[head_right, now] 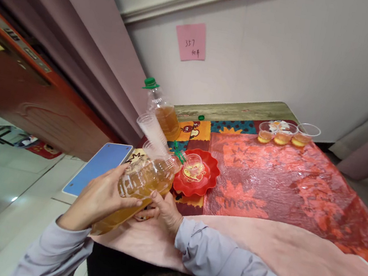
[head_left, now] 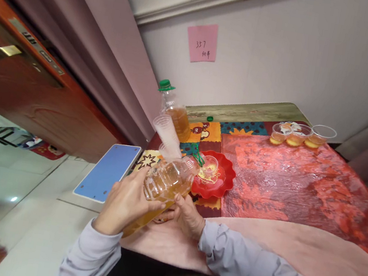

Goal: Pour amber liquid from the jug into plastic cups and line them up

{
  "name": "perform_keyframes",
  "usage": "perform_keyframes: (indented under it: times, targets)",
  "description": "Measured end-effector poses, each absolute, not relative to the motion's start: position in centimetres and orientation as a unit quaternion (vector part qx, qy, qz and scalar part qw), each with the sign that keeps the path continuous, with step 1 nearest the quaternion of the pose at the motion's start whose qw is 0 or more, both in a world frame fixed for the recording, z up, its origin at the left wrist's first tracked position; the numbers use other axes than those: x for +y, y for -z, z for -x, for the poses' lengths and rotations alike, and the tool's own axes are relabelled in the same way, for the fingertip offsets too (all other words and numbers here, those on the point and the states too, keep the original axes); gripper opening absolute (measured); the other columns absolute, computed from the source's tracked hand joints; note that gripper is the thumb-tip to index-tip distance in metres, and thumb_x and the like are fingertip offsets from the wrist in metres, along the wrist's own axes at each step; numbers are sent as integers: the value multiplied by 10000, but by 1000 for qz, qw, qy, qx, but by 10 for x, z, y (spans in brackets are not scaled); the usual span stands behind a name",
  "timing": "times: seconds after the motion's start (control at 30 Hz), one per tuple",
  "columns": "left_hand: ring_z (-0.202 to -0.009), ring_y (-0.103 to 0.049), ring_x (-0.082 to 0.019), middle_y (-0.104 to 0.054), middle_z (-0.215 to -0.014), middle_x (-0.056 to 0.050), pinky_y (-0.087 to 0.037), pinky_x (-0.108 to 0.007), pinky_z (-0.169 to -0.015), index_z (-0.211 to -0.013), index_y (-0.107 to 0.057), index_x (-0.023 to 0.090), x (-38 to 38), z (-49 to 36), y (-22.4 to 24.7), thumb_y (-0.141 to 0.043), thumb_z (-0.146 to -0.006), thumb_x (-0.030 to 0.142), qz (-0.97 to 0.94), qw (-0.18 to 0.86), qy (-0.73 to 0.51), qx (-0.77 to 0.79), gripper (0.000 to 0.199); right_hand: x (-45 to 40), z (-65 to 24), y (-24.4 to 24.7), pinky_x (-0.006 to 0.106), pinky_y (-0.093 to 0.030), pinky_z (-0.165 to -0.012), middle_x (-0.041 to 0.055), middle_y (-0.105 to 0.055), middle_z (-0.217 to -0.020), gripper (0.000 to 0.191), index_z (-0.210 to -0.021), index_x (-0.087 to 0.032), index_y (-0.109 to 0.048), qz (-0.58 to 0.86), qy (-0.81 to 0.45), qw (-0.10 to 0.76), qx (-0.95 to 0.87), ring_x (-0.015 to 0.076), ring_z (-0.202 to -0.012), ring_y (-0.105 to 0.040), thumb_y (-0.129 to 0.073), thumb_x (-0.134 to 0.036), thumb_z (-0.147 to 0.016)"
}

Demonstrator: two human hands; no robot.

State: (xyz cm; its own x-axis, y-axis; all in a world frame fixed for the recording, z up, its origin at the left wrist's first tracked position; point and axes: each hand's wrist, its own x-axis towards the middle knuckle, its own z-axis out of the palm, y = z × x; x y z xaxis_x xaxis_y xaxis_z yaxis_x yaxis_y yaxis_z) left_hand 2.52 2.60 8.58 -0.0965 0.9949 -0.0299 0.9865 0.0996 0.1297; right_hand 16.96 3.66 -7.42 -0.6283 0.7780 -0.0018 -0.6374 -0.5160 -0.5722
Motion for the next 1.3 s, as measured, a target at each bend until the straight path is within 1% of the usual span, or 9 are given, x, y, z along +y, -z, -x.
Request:
perform_keyframes:
  times: [0.07,0.17,0.27,0.47,0.63,0.9,1.1,1.23,1.3]
  targets:
    - [-1211,-725,-430,-737,-1359,-170,-581,-526,-947,-1454,-562,222,27,-27,-88,-859,-673,554,-669,58,-36,740,899,37,-170,74,500,-677,-846,117,-739,-1306,748,-1372,-258,-533,132,-861,412,-269,275,-1006,-783,-797,-704,-833]
    - [-1190,-737,-421,-743,-1351,-161,-587,-510,-932,-1456,-567,242,28,-29,-90,-859,-676,548,-674,58,-36,736,887,37,-170,75,488,-673,-842,113,-726,-1332,767,-1382,-262,-519,138,-862,410,-264,272,-1019,-778,-804,-705,-825]
    - [-1189,-736,-425,-745,-1344,-164,-588,-511,-932,-1456,-573,238,28,-31,-93,-860,-677,534,-668,60,-27,741,882,37,-170,76,480,-670,-840,119,-723,-1346,782,-1388,-256,-519,140,-863,409,-262,274,-1029,-777,-802,-714,-821]
    - [-1277,-692,-426,-694,-1435,-171,-553,-536,-1024,-1544,-500,237,28,-35,-99,-831,-727,523,-659,82,-2,748,927,37,-168,76,445,-676,-785,113,-743,-1313,767,-1382,-253,-529,137,-863,410,-259,265,-976,-787,-799,-709,-828]
    - [-1309,-678,-412,-687,-1448,-173,-544,-520,-1056,-1546,-494,220,28,-39,-103,-823,-745,501,-656,85,11,750,910,37,-169,75,437,-677,-770,112,-747,-1305,754,-1369,-255,-540,133,-864,413,-255,265,-964,-790,-805,-706,-826]
    - [-1301,-682,-414,-686,-1450,-170,-549,-538,-1052,-1560,-480,236,29,-37,-103,-825,-750,518,-660,83,7,747,925,37,-169,76,433,-676,-760,108,-775,-1240,724,-1354,-252,-562,127,-861,416,-263,259,-912,-797,-781,-717,-843]
    - [-1313,-675,-417,-683,-1456,-172,-552,-548,-1051,-1566,-473,240,30,-40,-103,-830,-748,496,-661,82,13,746,928,37,-170,75,424,-678,-780,105,-761,-1285,729,-1373,-255,-558,126,-862,418,-258,255,-950,-797,-782,-710,-848]
    - [-1306,-681,-416,-687,-1450,-172,-558,-538,-1047,-1561,-479,240,30,-41,-105,-835,-744,508,-662,82,12,745,931,38,-170,75,437,-682,-769,101,-771,-1259,707,-1348,-255,-568,125,-861,417,-265,257,-926,-798,-773,-715,-852]
    - [-1292,-688,-415,-694,-1438,-169,-560,-537,-1046,-1551,-491,238,30,-41,-105,-838,-743,518,-664,83,8,743,923,38,-169,76,426,-681,-757,101,-776,-1244,701,-1339,-250,-572,124,-859,418,-268,253,-912,-798,-766,-719,-856]
